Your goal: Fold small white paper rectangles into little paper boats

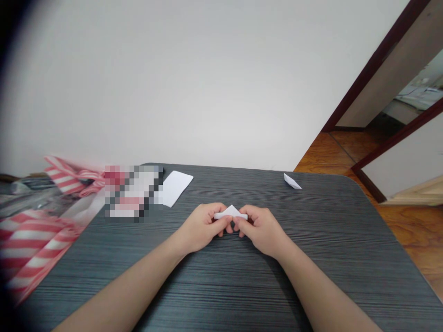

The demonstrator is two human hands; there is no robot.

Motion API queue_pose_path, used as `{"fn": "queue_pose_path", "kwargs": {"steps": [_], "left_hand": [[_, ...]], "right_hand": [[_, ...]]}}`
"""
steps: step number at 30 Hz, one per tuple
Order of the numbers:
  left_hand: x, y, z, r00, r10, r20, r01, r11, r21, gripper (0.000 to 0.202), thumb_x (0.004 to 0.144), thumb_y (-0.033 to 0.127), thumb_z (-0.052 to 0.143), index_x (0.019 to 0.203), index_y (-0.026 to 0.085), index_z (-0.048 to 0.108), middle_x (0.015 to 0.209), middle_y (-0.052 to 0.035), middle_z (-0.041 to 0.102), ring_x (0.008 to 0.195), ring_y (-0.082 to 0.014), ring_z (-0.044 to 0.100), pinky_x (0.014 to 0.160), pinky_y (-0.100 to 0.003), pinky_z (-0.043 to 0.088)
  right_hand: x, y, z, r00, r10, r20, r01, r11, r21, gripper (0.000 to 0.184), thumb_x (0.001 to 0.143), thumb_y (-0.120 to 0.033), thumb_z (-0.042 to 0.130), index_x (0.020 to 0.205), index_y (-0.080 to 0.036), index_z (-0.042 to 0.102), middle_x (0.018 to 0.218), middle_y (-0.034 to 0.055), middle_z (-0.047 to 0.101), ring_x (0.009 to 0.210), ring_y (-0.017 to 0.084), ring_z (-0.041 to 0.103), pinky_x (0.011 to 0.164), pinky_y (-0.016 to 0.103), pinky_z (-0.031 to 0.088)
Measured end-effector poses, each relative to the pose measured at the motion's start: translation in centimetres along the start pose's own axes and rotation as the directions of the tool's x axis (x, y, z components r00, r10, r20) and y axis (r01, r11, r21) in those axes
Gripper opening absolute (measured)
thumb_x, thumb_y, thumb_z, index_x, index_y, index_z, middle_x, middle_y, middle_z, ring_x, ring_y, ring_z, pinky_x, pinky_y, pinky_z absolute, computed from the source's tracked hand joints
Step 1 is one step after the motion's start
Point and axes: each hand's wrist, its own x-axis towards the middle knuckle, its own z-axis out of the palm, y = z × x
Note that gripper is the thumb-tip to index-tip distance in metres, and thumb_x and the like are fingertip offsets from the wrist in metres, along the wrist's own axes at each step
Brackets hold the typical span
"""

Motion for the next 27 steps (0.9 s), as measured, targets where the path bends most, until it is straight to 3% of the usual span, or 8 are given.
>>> {"fn": "queue_pose_path", "kwargs": {"steps": [6,12,19,27], "left_hand": [[0.0,0.2,-0.1,1.000,-0.016,-0.011,0.016,0.999,0.040,0.024,0.090,0.031,0.054,0.075,0.016,0.064,0.071,-0.0013,0.069,0.055,-0.0098,0.056,0.053,-0.020,0.040],[0.1,0.6,-0.2,0.997,-0.076,-0.002,0.075,0.996,-0.044,0.024,0.090,0.034,0.054,0.076,0.016,0.063,0.069,-0.0019,0.069,0.051,-0.0095,0.054,0.050,-0.020,0.041],[0.0,0.8,-0.4,0.997,-0.075,-0.016,0.075,0.997,0.000,0.028,0.091,0.034,0.054,0.073,0.016,0.066,0.053,0.0022,0.060,0.047,-0.0095,0.051,0.050,-0.020,0.039],[0.2,1.0,-0.5,0.991,-0.124,-0.054,0.122,0.992,-0.036,0.027,0.090,0.036,0.056,0.073,0.016,0.064,0.057,0.0012,0.064,0.046,-0.0091,0.051,0.048,-0.019,0.039]], "right_hand": [[0.0,-0.3,0.0,1.000,-0.010,0.005,0.010,1.000,-0.013,0.015,0.089,-0.020,0.056,0.077,-0.018,0.065,0.064,-0.0008,0.067,0.059,0.013,0.062,0.059,0.023,0.045],[0.1,0.1,-0.2,1.000,-0.012,-0.026,0.011,1.000,-0.012,0.017,0.091,-0.023,0.055,0.078,-0.018,0.065,0.065,0.0003,0.068,0.059,0.013,0.062,0.059,0.024,0.046],[0.1,0.0,-0.1,1.000,-0.003,-0.019,0.003,1.000,-0.006,0.017,0.090,-0.021,0.055,0.075,-0.019,0.064,0.062,-0.0009,0.067,0.058,0.013,0.063,0.059,0.023,0.046],[0.1,0.3,-0.6,0.998,0.014,-0.057,-0.013,1.000,0.009,0.020,0.091,-0.024,0.056,0.074,-0.018,0.064,0.060,-0.0010,0.067,0.055,0.012,0.062,0.057,0.023,0.044]]}}
